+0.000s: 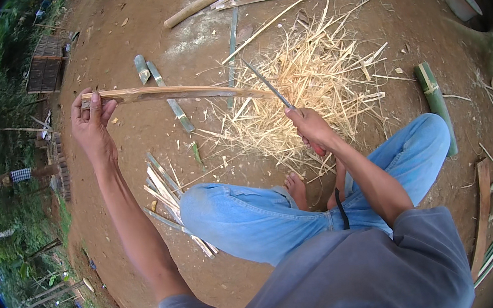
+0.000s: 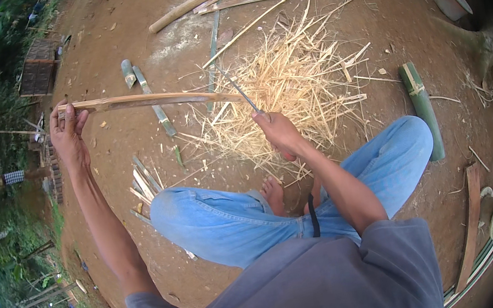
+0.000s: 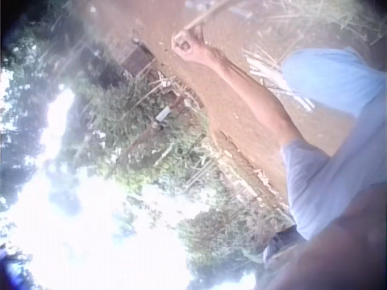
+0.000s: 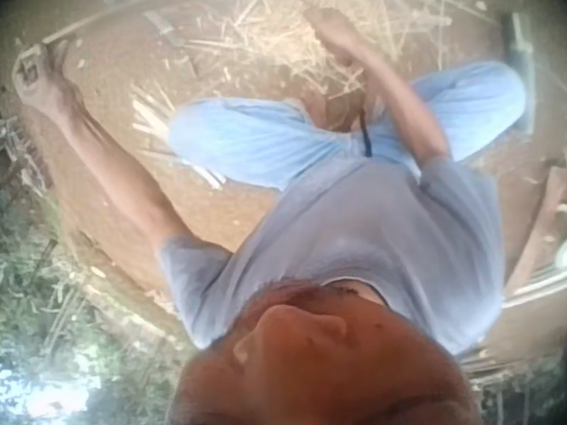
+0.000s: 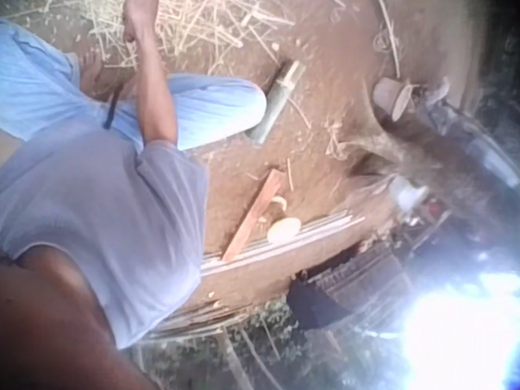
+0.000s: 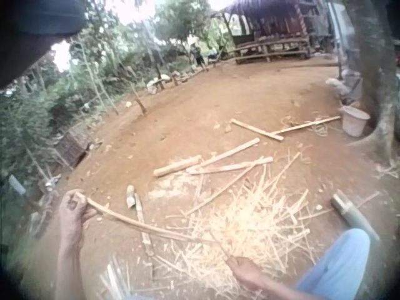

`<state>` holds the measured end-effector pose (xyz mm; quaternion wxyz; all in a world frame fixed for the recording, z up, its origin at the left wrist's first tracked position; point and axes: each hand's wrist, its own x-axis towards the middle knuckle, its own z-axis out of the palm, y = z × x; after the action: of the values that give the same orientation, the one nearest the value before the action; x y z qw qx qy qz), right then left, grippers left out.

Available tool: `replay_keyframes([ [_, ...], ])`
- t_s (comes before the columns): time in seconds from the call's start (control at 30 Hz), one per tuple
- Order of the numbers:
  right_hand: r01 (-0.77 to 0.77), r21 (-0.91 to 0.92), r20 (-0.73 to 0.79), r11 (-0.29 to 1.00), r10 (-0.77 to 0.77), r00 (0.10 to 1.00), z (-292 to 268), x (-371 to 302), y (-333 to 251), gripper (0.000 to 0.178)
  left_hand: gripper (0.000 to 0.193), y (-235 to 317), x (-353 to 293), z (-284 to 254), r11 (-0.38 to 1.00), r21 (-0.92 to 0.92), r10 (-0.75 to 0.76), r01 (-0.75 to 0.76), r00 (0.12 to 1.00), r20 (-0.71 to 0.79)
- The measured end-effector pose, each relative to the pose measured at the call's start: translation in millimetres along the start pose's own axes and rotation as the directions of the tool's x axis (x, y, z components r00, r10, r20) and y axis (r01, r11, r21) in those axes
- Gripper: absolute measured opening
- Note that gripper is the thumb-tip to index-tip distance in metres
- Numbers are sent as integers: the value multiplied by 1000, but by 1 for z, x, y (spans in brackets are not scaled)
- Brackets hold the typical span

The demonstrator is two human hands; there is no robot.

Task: The person sits on the ground and uses a machete to shave thin strips of bamboo. They hold the bamboo piece in their left hand and repeatedly scrape the blade against it to produce fine shavings, which accumulate on the ground. The person occasionally pauses to inspect the bamboo or adjust their grip.

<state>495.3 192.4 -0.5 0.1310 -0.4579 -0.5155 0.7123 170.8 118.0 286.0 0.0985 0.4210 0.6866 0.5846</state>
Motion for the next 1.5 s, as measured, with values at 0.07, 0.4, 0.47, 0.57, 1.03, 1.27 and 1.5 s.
replay_keyframes([
  [0.07,40,-25,15,999,-40,999,8,-29,-24,53,31,14,-12,5,1000,-4,4,-4,998,58],
  [0.4,563,-181,290,807,-503,814,42,-70,-127,62,29,13,-43,45,980,144,121,-137,986,114],
  [0.47,454,-170,236,874,-411,880,34,-44,-91,62,28,2,-50,46,979,154,125,-136,989,81],
  [0.57,272,-150,172,950,-246,954,11,-5,-45,57,25,-18,-57,57,975,121,180,-188,981,78],
  [1.03,282,-263,212,923,-230,950,-60,128,70,54,30,-151,-45,108,974,138,163,-182,977,135],
  [1.27,274,-360,209,892,-209,955,-66,204,81,52,23,-203,-22,100,983,96,148,-157,985,91],
  [1.5,200,-378,200,904,-131,971,-61,271,85,58,22,-243,-2,97,982,27,185,-189,977,107],
])
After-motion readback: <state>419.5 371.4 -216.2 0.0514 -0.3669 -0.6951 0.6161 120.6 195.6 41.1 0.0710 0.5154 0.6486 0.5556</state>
